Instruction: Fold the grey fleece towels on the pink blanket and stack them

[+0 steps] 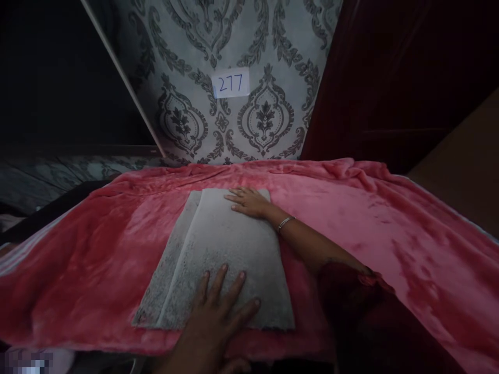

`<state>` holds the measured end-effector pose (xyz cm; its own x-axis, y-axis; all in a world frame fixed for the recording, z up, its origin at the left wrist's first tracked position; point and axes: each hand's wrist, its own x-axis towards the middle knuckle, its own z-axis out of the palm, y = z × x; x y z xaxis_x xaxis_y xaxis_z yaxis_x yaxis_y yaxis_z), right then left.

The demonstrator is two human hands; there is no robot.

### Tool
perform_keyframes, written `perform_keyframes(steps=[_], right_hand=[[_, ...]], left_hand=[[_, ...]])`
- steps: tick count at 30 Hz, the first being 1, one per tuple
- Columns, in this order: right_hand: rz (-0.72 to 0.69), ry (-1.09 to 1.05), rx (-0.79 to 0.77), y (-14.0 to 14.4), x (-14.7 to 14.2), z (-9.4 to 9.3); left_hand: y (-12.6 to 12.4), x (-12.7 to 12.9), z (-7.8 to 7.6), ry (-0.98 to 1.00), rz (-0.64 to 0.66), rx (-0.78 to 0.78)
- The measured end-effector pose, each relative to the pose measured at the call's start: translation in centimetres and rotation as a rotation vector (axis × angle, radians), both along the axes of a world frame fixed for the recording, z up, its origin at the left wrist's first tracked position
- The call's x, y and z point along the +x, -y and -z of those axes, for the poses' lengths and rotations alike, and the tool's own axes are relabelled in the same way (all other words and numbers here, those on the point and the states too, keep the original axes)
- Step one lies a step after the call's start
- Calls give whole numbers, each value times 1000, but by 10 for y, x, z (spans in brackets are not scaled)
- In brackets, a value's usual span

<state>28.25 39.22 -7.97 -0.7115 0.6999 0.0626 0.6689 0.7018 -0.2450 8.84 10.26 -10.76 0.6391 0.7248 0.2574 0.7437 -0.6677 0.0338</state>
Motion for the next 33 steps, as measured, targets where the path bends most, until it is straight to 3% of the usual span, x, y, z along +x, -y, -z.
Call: perform_keyframes(steps=[6,9,12,17,21,25,30,33], right_hand=[[128,-23,-51,-35,1,4],[162,-18,-28,-37,-1,-1],[185,-42,11,-33,6,-11],[80,-130,51,10,41,-25],[-54,-75,27,67,57,-17],[-80,-56,-8,82,55,1],[123,-41,-5,36,53,14],[265,3,-19,17,51,14]], left_hand=[[-9,-6,17,-19,59,83],[-12,-9,12,-39,76,31],[-10,-10,-3,-44,87,-40],[-3,-3,-35,-21,75,-169],[-1,19,-49,-13,119,-239],[-5,40,-35,16,191,-243],[-7,48,-2,-12,152,-165],[-7,47,7,-1,95,-36]])
